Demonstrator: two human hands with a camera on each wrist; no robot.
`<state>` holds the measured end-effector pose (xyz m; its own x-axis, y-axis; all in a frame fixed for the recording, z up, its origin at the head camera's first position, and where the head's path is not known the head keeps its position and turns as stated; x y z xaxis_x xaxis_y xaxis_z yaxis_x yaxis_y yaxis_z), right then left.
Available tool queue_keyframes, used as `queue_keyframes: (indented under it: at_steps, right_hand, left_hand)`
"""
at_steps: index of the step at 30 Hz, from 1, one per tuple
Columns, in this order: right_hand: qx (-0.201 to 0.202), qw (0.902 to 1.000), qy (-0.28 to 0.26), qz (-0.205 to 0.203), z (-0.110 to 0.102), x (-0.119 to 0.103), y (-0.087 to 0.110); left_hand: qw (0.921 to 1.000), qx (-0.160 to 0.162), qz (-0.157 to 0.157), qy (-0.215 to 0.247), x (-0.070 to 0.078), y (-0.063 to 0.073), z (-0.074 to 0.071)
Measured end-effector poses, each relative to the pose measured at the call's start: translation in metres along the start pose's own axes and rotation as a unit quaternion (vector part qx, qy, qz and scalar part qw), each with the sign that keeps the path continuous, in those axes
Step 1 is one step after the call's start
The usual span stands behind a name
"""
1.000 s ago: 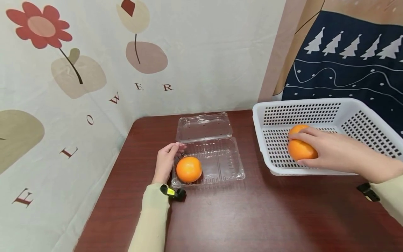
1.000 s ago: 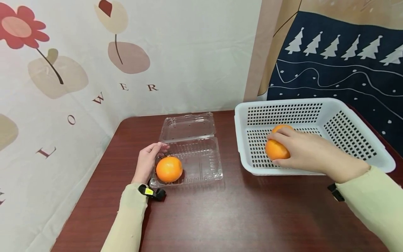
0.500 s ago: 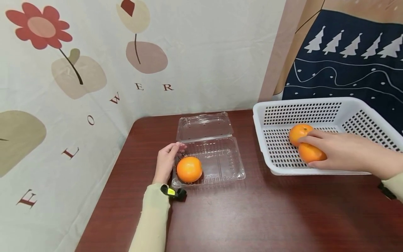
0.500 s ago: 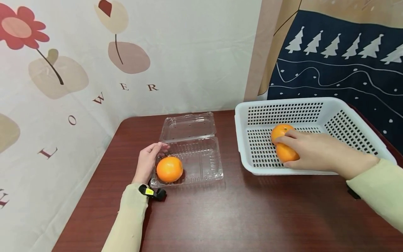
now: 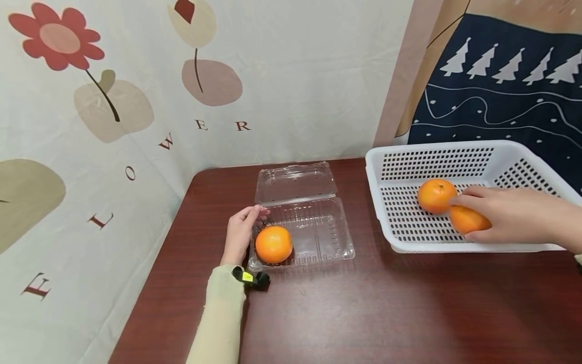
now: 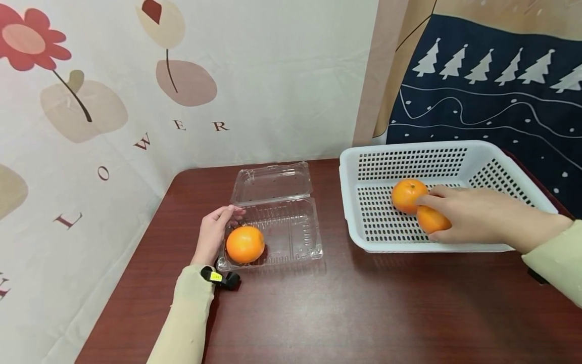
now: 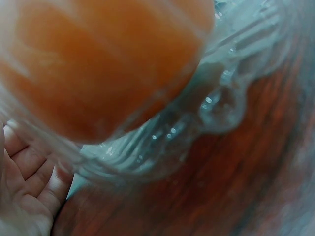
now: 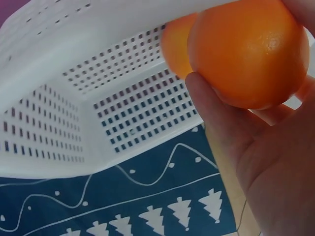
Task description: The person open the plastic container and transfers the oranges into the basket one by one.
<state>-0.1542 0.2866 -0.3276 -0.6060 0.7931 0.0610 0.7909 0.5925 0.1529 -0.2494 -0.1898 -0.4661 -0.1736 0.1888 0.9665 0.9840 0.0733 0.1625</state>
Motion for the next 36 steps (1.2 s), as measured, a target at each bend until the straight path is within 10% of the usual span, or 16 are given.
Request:
queue_keyframes:
  at_steps: [20, 36]
  right_hand:
    - [-0.022, 0.9990, 0.022, 0.033, 0.003, 0.045, -0.006]
    - [-0.020, 0.9951, -0.012, 0.096, 0.002, 0.083, -0.013]
  left_hand:
    - [0.9999, -0.010, -0.007, 0.008, 0.019, 0.013, 0.003]
    - [1.0000, 0.002, -0.006, 0.000, -0.001, 0.001, 0.000]
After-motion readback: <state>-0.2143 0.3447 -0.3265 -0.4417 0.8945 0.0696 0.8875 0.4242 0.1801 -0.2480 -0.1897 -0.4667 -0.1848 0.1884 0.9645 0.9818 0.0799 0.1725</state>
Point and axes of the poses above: each hand's wrist, its own y-axis away from the middle knuckle, its own z-axis out of the palm, x = y × z, the point moved 2 cm from there along -y, towards the middle knuckle, and after that the axes turned 14 degrees about -z, right-handed, at the moved point
